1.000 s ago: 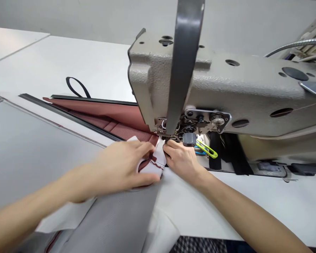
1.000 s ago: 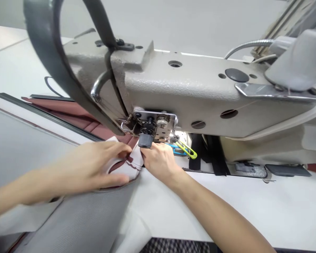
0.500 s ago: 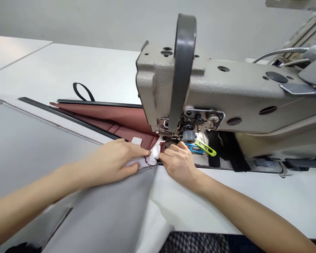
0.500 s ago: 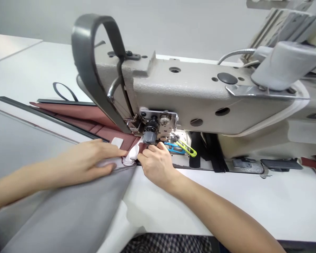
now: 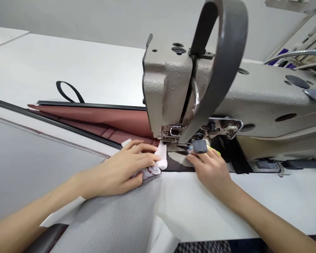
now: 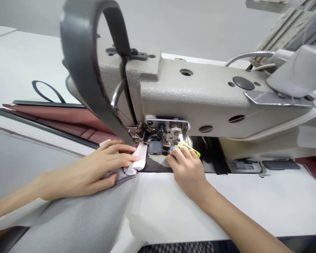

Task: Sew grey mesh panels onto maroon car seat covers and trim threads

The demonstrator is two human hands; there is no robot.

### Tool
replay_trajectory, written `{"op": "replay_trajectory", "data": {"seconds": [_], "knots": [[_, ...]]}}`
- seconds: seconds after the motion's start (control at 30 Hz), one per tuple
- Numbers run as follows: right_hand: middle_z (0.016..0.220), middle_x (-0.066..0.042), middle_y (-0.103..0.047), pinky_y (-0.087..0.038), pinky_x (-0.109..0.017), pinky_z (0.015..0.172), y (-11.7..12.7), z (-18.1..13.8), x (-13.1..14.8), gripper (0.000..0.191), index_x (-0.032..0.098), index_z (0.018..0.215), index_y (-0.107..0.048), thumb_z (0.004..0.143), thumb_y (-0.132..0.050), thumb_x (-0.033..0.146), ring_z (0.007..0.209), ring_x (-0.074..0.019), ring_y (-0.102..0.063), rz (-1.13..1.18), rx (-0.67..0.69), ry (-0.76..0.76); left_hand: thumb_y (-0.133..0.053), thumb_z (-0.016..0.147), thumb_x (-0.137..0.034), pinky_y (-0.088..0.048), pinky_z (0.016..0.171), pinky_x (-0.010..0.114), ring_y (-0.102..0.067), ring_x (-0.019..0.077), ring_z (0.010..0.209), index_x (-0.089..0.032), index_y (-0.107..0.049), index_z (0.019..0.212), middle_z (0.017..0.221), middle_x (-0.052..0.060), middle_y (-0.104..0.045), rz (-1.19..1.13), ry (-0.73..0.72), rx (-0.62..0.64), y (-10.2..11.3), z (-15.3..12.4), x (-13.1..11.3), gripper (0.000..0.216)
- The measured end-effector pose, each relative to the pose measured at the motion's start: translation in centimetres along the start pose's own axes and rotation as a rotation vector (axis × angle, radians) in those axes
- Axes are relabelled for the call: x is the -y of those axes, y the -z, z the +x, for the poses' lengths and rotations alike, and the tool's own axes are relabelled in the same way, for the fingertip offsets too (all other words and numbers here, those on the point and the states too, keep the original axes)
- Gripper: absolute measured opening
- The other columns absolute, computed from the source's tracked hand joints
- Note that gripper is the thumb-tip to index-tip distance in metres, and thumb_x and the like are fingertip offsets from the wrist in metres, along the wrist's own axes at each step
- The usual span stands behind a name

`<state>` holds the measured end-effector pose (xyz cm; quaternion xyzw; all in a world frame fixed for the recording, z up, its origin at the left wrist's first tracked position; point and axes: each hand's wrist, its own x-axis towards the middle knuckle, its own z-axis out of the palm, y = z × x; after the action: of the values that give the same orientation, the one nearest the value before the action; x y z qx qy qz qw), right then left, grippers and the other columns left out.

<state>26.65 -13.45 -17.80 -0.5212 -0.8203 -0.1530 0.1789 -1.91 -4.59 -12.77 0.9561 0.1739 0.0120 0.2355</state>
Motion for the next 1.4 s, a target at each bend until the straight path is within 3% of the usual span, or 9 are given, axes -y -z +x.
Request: {"op": "replay_trajectory", "data": {"seconds": [0.1,0.2,0.4,0.5,0.67,1.03,1.23,1.33,1.4], "knots": [[0.085,-0.01,-0.065,-0.039,-0.036,0.077,0.3,-0.3,-0.3,0.029,0.015,0.083,-0.07,0.086,-0.047,-0.002,0.09,-0.0246,-0.053,-0.082,-0.023,-0.082,-0.048,0.078,-0.01,-0.029,0.104,0.043,-0.048,0.0231,0.117,-0.026,-0.055,0.114,0.12,0.0,-0.064,-0.021,0.061,-0.061,-0.3,0.1,-0.1,0.04],[0.093,-0.01,-0.065,-0.041,-0.037,0.079,0.0,0.4,1.3,0.027,0.014,0.093,-0.07,0.09,-0.047,0.002,0.091,-0.0245,-0.052,0.016,-0.057,-0.075,-0.048,0.078,-0.01,-0.027,0.106,0.04,-0.044,0.0227,0.123,-0.026,-0.056,0.111,0.123,-0.001,-0.063,-0.052,0.05,-0.071,-0.4,0.0,0.3,0.036],[0.102,-0.008,-0.063,-0.044,-0.033,0.078,-1.2,3.1,4.3,0.035,0.016,0.126,-0.06,0.095,-0.047,0.008,0.092,-0.0213,-0.053,0.221,0.172,-0.027,-0.048,0.078,-0.012,-0.021,0.115,0.042,-0.046,0.0203,0.13,-0.025,-0.057,0.103,0.123,-0.003,-0.065,-0.189,0.077,-0.106,-0.9,0.0,1.2,0.03],[0.099,-0.007,-0.063,-0.044,-0.034,0.078,-1.7,3.6,4.5,0.033,0.018,0.124,-0.062,0.095,-0.048,0.01,0.087,-0.021,-0.054,0.19,0.178,0.023,-0.047,0.078,-0.015,-0.017,0.12,0.049,-0.044,0.023,0.134,-0.023,-0.059,0.101,0.126,0.0,-0.066,-0.247,0.144,-0.129,-1.4,0.0,1.1,0.027],[0.094,-0.009,-0.065,-0.045,-0.035,0.078,-2.3,3.2,4.2,0.029,0.009,0.119,-0.064,0.095,-0.047,0.009,0.084,-0.0213,-0.057,0.181,0.091,0.071,-0.046,0.076,-0.014,-0.013,0.12,0.057,-0.039,0.0259,0.138,-0.024,-0.062,0.105,0.138,0.001,-0.059,-0.265,0.192,-0.105,-1.5,0.3,0.4,0.034],[0.09,-0.006,-0.065,-0.042,-0.03,0.067,-2.5,3.7,4.2,0.027,0.016,0.113,-0.066,0.096,-0.046,0.014,0.072,-0.0172,-0.059,0.191,0.142,-0.068,-0.046,0.072,-0.009,-0.009,0.12,0.057,-0.038,0.026,0.136,-0.022,-0.057,0.093,0.132,-0.001,-0.063,-0.293,0.196,-0.104,-1.8,0.8,0.0,0.027],[0.089,-0.007,-0.065,-0.044,-0.029,0.069,-2.4,3.6,3.6,0.027,0.015,0.111,-0.067,0.097,-0.045,0.014,0.075,-0.0179,-0.061,0.29,0.115,-0.081,-0.049,0.07,-0.012,-0.031,0.107,0.045,-0.046,0.0245,0.116,-0.022,-0.061,0.093,0.113,0.001,-0.065,-0.273,0.239,-0.265,-2.1,1.5,-0.3,0.028],[0.093,-0.007,-0.065,-0.044,-0.028,0.069,-2.0,3.4,3.3,0.025,0.016,0.104,-0.069,0.095,-0.046,0.014,0.077,-0.017,-0.061,0.391,0.11,-0.141,-0.058,0.08,-0.027,-0.038,0.092,0.039,-0.049,0.0225,0.098,-0.023,-0.061,0.113,0.102,0.003,-0.064,-0.258,0.243,-0.271,-1.6,1.8,-0.4,0.033],[0.091,-0.006,-0.065,-0.043,-0.027,0.065,-1.8,3.3,3.1,0.025,0.018,0.098,-0.071,0.092,-0.048,0.011,0.077,-0.0164,-0.061,0.423,0.103,-0.176,-0.061,0.084,-0.034,-0.038,0.088,0.036,-0.05,0.0205,0.093,-0.023,-0.061,0.115,0.1,0.001,-0.066,-0.275,0.207,-0.248,-1.3,1.9,0.0,0.033]]}}
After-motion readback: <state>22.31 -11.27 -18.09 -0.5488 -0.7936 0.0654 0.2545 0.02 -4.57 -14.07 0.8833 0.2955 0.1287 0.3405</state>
